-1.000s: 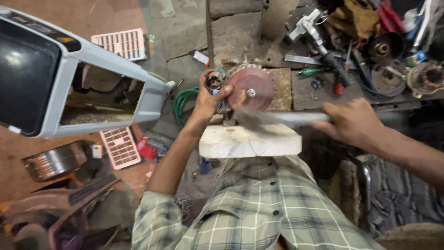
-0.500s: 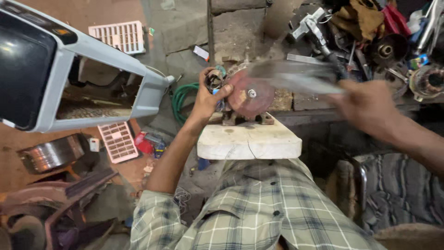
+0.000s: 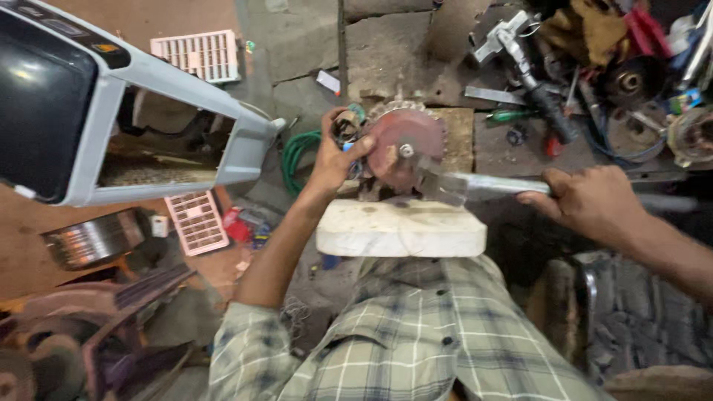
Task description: The person disassembles an electric motor on a workbench. They use pliers to work on the motor, pry at the red end bell with a hammer-like tool, remove the fan cover, set parts aside, and use a wrench to loosen and remove bolts from the motor housing while turning the motor over to reach different sides.
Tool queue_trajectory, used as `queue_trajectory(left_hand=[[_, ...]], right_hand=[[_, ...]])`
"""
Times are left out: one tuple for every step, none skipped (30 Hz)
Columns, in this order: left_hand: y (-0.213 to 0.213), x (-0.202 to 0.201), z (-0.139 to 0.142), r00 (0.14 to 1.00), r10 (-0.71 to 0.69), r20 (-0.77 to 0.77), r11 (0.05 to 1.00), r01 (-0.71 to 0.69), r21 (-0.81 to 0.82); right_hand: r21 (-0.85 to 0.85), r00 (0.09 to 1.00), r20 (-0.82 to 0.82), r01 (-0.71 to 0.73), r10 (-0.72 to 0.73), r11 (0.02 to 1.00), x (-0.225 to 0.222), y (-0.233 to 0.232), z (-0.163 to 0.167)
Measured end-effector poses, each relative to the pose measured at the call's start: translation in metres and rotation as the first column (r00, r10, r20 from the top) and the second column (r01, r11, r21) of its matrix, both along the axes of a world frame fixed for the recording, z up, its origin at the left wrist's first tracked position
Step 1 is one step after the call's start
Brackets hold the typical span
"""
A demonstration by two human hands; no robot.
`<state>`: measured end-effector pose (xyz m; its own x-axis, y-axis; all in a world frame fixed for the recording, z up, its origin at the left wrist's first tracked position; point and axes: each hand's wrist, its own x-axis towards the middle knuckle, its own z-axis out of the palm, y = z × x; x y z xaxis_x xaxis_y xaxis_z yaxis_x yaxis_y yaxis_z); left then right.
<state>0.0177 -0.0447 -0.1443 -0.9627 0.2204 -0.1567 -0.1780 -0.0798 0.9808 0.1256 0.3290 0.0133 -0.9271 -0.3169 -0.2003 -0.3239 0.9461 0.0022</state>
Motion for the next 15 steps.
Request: queue_trajectory(left_hand=[[-0.001,0.000,0.000,1.000,-0.001,0.005,1.000,0.002,-0.027],[0.001,0.001,-0.001,1.000,-0.013,0.020,1.000,0.013,0.021],[-0.001,0.000,0.000,1.000,-0.014,0.020,0.998,0.013,0.056],[0.000,0.000,0.000,1.000,-0.006,0.019,0.997,0.005,0.076],[-0.002,0.000,0.001,1.000,-0.017,0.007,0.998,0.016,0.063],[-0.002,0.000,0.002,1.000,-0.026,-0.016,0.998,0.027,0.057],[-0.003,-0.001,0.004,0.999,-0.028,-0.035,0.999,0.029,0.042],[-0.005,0.000,0.005,1.000,-0.023,-0.010,0.999,0.023,0.043],[-0.006,0.000,0.007,1.000,-0.024,0.019,0.999,0.023,0.049],[-0.007,0.000,0.008,0.999,-0.024,0.033,0.998,0.023,0.054],[-0.007,-0.001,0.009,0.996,-0.036,0.084,0.997,0.031,0.065],[-0.007,-0.002,0.010,0.989,-0.053,0.134,0.996,0.042,0.085],[-0.005,-0.003,0.011,0.983,-0.062,0.174,0.993,0.043,0.110],[-0.005,-0.005,0.011,0.993,-0.028,0.118,0.996,0.017,0.093],[-0.004,-0.005,0.011,0.997,-0.007,0.081,0.997,0.001,0.081]], right_hand=[[0.025,0.996,0.092,0.011,-0.014,1.000,0.001,-0.002,-0.005],[0.082,0.983,0.182,0.024,-0.038,0.996,0.001,0.001,-0.007],[0.125,0.965,0.256,0.023,-0.054,0.992,0.000,0.002,-0.009],[0.092,0.969,0.240,0.037,-0.058,0.995,-0.001,0.004,-0.008],[0.070,0.971,0.227,0.055,-0.069,0.996,-0.001,0.007,-0.005],[0.053,0.976,0.204,0.071,-0.081,0.996,-0.001,0.009,-0.001],[-0.129,0.995,0.094,-0.007,0.019,0.992,-0.002,0.008,0.001],[-0.299,0.996,-0.015,-0.093,0.093,0.950,-0.001,0.006,0.003],[-0.447,0.983,-0.132,-0.177,0.131,0.877,0.000,0.003,0.005],[-0.420,0.986,-0.115,-0.157,0.119,0.894,-0.001,-0.003,0.003],[-0.393,0.989,-0.102,-0.136,0.104,0.909,-0.003,-0.011,0.000],[-0.357,0.992,-0.089,-0.111,0.085,0.927,-0.004,-0.018,-0.003],[-0.261,0.995,-0.070,-0.087,0.071,0.962,-0.007,-0.020,-0.003],[-0.184,0.997,-0.056,-0.069,0.059,0.981,-0.011,-0.025,-0.005],[-0.103,0.999,-0.025,-0.036,0.033,0.994,-0.012,-0.026,-0.004]])
